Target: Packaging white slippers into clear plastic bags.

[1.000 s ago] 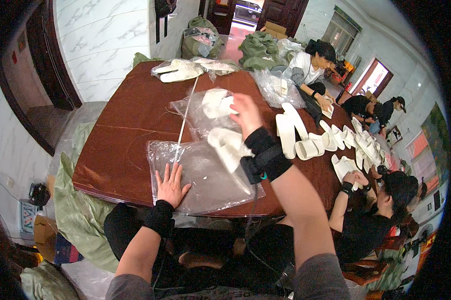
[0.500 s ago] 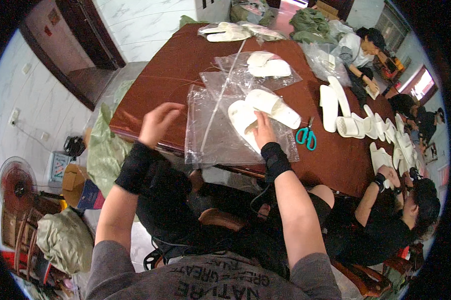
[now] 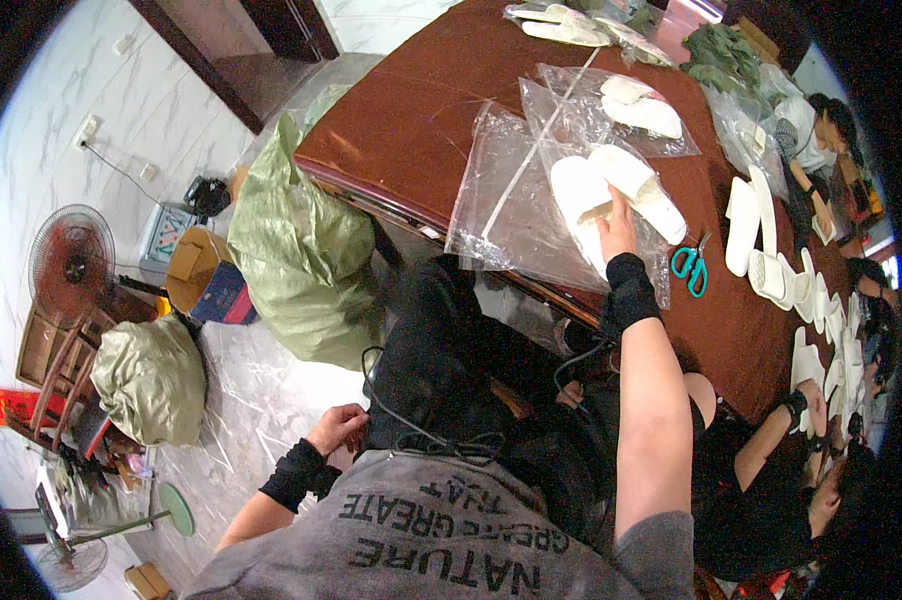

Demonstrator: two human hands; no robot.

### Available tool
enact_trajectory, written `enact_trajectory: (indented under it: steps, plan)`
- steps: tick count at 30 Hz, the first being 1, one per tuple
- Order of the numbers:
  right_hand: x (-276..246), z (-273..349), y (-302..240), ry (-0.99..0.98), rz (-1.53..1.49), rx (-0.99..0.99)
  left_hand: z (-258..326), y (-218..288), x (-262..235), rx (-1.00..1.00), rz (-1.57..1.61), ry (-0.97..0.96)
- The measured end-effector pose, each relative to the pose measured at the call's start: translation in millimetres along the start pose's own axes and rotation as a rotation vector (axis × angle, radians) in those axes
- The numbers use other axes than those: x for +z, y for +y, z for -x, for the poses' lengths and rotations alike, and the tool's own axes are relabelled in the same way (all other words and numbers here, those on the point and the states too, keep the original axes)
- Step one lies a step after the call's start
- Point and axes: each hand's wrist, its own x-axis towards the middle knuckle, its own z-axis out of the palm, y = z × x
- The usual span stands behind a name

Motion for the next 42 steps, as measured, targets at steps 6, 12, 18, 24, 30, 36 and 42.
enact_trajectory:
  steps: [6, 12, 18, 24, 30, 36, 42]
  plan:
    - [7, -3, -5, -0.008, 0.051, 0.030, 21, 24, -18, -0.066, 0.147, -0.335]
    - [8, -5, -8, -0.025, 0.073, 0.017, 12, 11, 29, 0.411, 0.100, 0.081]
    - [13, -7, -8, -0.020, 0.070, 0.032, 6, 2, 40, 0.471, -0.419, 0.234]
    - [8, -8, 2, -0.014, 0.080, -0.045, 11, 30, 36, 0.389, -0.204, 0.010]
    - [11, -6, 6, -0.032, 0.077, 0.017, -60, -32, 51, 0.266, -0.333, 0.072]
    - [4, -17, 39, -0.073, -0.218, 0.015, -84, -96, 60, 0.587, -0.972, 0.447]
    - [28, 8, -29, 0.003, 0.032, 0.010, -56, -23, 21, 0.395, -0.073, 0.241]
